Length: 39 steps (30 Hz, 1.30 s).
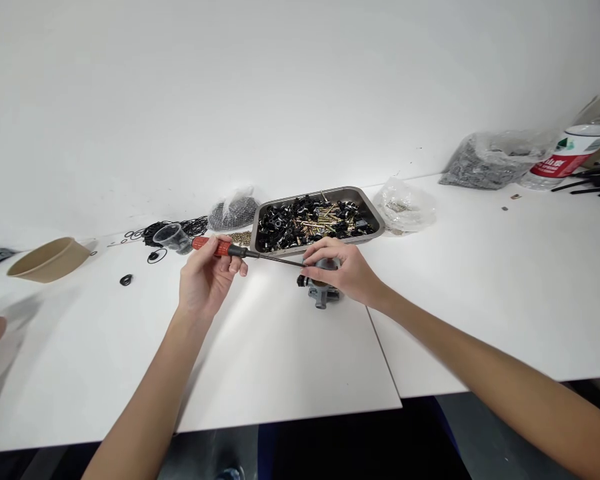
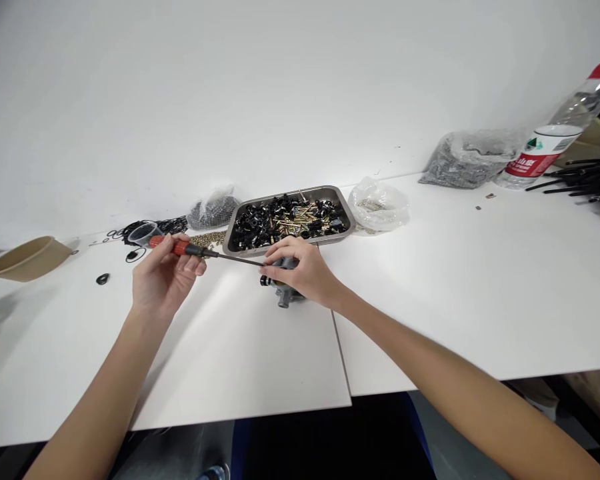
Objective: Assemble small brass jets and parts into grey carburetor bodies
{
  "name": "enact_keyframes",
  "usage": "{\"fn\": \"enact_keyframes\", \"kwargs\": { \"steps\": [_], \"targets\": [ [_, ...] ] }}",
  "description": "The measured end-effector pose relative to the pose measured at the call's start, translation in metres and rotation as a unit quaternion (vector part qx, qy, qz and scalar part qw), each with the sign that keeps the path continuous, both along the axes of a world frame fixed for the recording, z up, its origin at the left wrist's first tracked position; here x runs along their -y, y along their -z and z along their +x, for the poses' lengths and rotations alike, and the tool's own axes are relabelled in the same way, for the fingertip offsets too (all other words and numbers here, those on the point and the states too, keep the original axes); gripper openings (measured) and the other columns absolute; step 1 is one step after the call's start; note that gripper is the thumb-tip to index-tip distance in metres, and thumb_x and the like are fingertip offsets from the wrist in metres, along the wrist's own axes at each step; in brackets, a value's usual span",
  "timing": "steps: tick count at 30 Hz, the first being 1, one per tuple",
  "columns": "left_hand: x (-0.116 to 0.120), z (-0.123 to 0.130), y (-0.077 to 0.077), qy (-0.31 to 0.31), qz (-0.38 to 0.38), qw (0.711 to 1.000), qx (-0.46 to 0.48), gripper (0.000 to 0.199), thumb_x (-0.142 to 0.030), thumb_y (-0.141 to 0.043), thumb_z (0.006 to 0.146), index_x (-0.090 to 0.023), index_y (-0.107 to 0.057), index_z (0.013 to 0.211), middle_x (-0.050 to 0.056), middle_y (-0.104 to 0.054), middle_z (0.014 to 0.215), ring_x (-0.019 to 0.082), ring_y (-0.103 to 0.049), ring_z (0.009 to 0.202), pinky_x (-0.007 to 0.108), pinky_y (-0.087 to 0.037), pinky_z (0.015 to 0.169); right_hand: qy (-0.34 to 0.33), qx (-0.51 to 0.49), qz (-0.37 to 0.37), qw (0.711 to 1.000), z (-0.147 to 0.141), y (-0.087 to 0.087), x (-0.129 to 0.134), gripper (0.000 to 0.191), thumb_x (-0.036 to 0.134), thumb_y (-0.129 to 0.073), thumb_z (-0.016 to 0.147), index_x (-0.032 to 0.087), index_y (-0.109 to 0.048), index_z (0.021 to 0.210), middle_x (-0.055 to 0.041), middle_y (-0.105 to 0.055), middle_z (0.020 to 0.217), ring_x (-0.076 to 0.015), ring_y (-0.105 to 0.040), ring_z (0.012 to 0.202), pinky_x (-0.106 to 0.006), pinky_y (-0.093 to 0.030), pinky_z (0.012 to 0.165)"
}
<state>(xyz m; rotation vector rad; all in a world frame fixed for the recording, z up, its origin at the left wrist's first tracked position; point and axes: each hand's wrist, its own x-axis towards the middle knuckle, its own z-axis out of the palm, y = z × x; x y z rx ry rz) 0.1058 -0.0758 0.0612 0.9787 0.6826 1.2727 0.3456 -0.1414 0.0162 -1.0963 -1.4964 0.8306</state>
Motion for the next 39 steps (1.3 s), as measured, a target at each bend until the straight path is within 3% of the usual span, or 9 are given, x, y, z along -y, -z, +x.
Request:
{"fn": "enact_keyframes", "kwargs": {
  "steps": [9,18,21,25,30,34,39],
  "targets": [
    [0.000,-0.002,0.001,0.009,0.026,0.999,-0.028,0.016,-0.025,-0.061,0.086,-0.012,-0.069,0.081,-0.001,-0.043,0.045,0.013,-0.049,0.046,0.027,-0.053,0.047,0.001,0.033,0.023,0.999,0.000,0.002,0.000,0.013,0.033,-0.080,0.077,0.022,-0.074,0.078,-0.0042,-0.068,0.102,-0.0187,-0.060,0.094,-0.035,-0.048,0.078],
    [0.003,0.001,0.000,-0.005,0.081,0.994,-0.071,0.014,-0.027,-0.066,0.082,-0.013,-0.068,0.080,-0.001,-0.043,0.044,0.015,-0.052,0.046,0.028,-0.052,0.046,0.004,0.056,0.050,0.997,0.003,0.002,0.000,0.012,0.030,-0.080,0.078,0.021,-0.072,0.075,-0.0036,-0.067,0.099,-0.0177,-0.061,0.090,-0.036,-0.049,0.078],
    [0.005,0.007,-0.012,-0.004,0.123,0.988,-0.095,0.012,-0.025,-0.069,0.080,-0.013,-0.067,0.077,-0.001,-0.043,0.044,0.017,-0.054,0.045,0.031,-0.053,0.044,0.007,0.068,0.071,0.995,0.004,0.002,-0.001,0.011,0.026,-0.079,0.078,0.021,-0.071,0.072,-0.0033,-0.067,0.097,-0.0172,-0.061,0.089,-0.035,-0.050,0.078],
    [0.005,0.023,-0.045,0.034,0.188,0.967,-0.170,0.014,-0.024,-0.072,0.078,-0.013,-0.067,0.071,-0.002,-0.042,0.046,0.020,-0.056,0.042,0.035,-0.054,0.041,0.013,0.078,0.104,0.991,0.008,-0.001,-0.002,0.013,0.023,-0.079,0.077,0.020,-0.069,0.070,-0.0037,-0.066,0.095,-0.0164,-0.062,0.085,-0.034,-0.051,0.074],
    [0.002,0.048,-0.082,0.077,0.274,0.927,-0.243,0.023,-0.026,-0.078,0.075,-0.014,-0.062,0.065,0.002,-0.055,0.060,0.018,-0.058,0.041,0.032,-0.049,0.036,0.031,0.089,0.133,0.987,0.012,-0.005,-0.001,0.012,0.022,-0.078,0.078,0.020,-0.069,0.070,-0.0035,-0.066,0.094,-0.0169,-0.063,0.088,-0.035,-0.053,0.078],
    [0.003,0.063,-0.088,0.063,0.301,0.917,-0.255,0.025,-0.028,-0.079,0.078,-0.014,-0.062,0.066,0.001,-0.054,0.057,0.012,-0.056,0.043,0.024,-0.048,0.038,0.050,0.074,0.128,0.988,0.014,-0.005,-0.002,0.011,0.022,-0.078,0.078,0.020,-0.070,0.071,-0.0037,-0.067,0.093,-0.0166,-0.064,0.085,-0.034,-0.054,0.074],
    [0.007,0.066,-0.085,0.044,0.264,0.942,-0.202,0.026,-0.024,-0.084,0.073,-0.015,-0.061,0.065,-0.001,-0.048,0.049,0.014,-0.058,0.045,0.022,-0.046,0.038,0.071,0.061,0.118,0.989,0.014,-0.005,-0.001,0.013,0.026,-0.079,0.078,0.021,-0.070,0.070,-0.0039,-0.067,0.090,-0.0167,-0.063,0.081,-0.033,-0.056,0.069]
  ]
}}
